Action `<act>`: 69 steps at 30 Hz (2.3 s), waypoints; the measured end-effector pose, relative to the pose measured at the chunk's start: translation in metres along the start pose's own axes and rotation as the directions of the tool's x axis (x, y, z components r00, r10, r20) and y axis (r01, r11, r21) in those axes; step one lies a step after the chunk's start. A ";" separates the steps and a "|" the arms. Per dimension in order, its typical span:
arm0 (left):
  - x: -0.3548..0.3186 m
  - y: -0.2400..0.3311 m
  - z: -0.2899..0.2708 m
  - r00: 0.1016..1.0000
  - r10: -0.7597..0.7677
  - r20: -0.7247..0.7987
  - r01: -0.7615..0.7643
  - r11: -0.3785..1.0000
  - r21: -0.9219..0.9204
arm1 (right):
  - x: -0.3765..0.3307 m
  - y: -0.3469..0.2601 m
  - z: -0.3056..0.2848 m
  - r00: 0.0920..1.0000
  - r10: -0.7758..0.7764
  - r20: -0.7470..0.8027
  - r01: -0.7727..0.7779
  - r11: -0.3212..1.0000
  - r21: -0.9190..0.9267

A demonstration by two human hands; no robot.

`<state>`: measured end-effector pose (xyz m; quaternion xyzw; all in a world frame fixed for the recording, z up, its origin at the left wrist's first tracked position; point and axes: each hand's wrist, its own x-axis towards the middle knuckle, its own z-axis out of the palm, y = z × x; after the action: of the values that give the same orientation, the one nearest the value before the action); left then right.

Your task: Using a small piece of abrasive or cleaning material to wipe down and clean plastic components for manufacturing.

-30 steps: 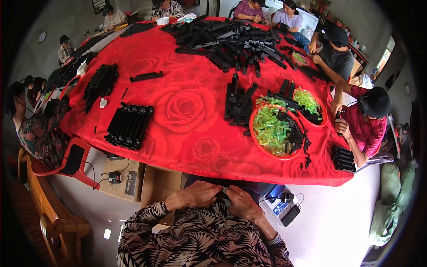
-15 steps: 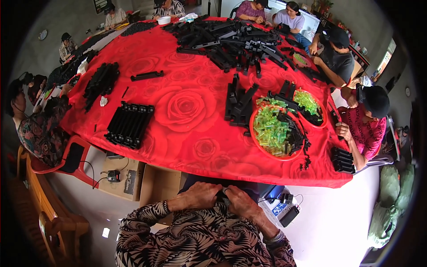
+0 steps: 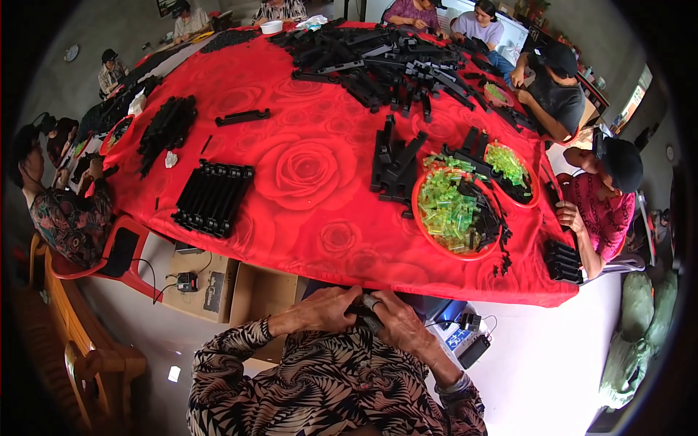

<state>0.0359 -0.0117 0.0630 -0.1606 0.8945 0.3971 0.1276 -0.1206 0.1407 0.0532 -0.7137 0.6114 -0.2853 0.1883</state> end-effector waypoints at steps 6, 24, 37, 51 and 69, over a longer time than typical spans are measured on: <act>0.003 -0.032 0.027 0.983 0.061 -0.172 -0.092 0.980 -0.177 | -0.008 0.003 0.012 0.971 -0.186 -0.153 0.150 0.963 -0.222; 0.033 0.024 0.021 0.750 -0.393 -0.532 -0.460 0.269 -0.846 | 0.040 -0.018 0.010 0.824 -0.100 -0.558 0.065 0.994 -0.083; 0.056 0.019 0.006 0.806 -0.250 -0.536 -0.572 -0.097 -0.815 | 0.061 0.008 0.012 0.759 0.094 -0.645 -0.103 0.994 0.023; 0.030 0.001 -0.020 0.865 -0.217 -0.453 -0.457 0.034 -0.889 | 0.039 0.026 0.017 0.783 0.204 -0.588 -0.057 0.964 0.260; 0.031 0.000 -0.001 0.748 -0.251 -0.614 -0.534 0.321 -0.782 | 0.030 0.009 0.028 0.822 -0.116 -0.557 0.077 0.993 -0.093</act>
<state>0.0072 -0.0182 0.0527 -0.2417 0.4904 0.7644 -0.3417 -0.1067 0.1075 0.0314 -0.6341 0.6120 -0.4711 -0.0382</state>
